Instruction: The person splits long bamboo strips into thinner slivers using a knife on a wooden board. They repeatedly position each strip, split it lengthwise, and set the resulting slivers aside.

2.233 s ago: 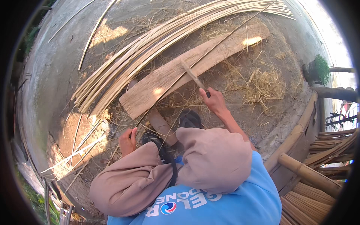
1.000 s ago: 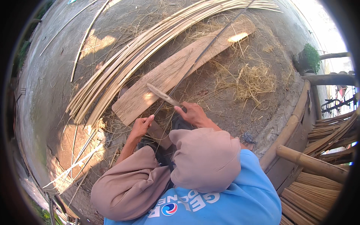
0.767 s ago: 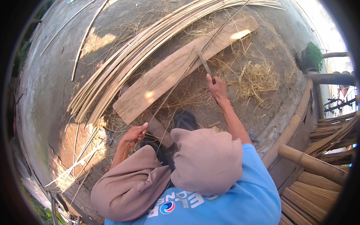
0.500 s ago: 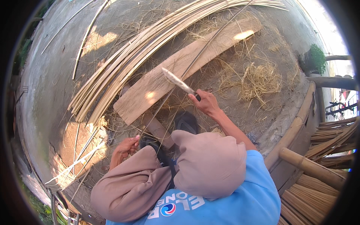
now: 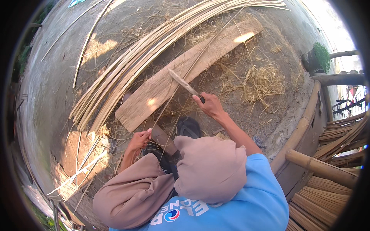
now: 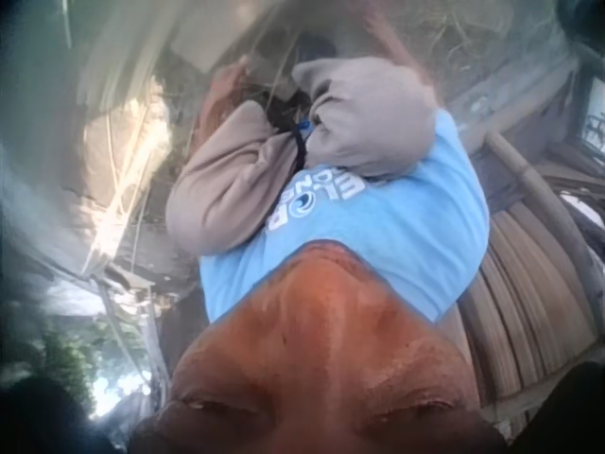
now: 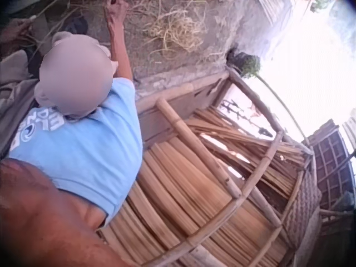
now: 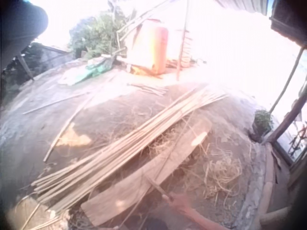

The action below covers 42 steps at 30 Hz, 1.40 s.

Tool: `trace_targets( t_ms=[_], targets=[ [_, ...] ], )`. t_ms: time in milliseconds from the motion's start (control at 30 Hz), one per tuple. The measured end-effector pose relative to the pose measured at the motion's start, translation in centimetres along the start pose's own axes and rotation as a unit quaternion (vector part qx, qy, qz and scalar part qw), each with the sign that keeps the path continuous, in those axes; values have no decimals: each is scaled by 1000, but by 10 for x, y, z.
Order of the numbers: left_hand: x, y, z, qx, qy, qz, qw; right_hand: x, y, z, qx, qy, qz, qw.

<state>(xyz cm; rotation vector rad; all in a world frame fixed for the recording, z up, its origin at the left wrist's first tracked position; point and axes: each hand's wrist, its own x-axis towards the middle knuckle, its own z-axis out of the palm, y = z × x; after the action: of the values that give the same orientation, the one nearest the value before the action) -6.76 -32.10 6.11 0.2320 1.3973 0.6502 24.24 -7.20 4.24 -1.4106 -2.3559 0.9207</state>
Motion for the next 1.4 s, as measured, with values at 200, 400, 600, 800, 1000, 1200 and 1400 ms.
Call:
trace_targets(
  t_ms=[200, 400, 600, 800, 1000, 1200, 1400],
  targets=[
    [-58, -42, -72, 15, -40, -116, 992, 73, 59, -73, -77, 50, 134, 987],
    [-68, -58, -89, 45, 2, -100, 994, 85, 24, -48, -75, -14, 26, 997],
    [-107, -98, -137, 78, 28, -75, 994, 86, 88, -84, -106, 135, 129, 977],
    [-77, -46, -32, 373, 290, 137, 871, 65, 51, -51, 29, 60, 172, 983],
    [-25, -42, -1, 461, 408, 205, 761, -36, -71, 25, -54, -115, -107, 986],
    [-38, -47, -3, 456, 393, 215, 769, 46, -13, -47, -15, -6, 120, 993],
    [-84, -94, -35, 478, 400, 168, 764, 22, 0, -27, -54, -98, -7, 994]
  ],
)
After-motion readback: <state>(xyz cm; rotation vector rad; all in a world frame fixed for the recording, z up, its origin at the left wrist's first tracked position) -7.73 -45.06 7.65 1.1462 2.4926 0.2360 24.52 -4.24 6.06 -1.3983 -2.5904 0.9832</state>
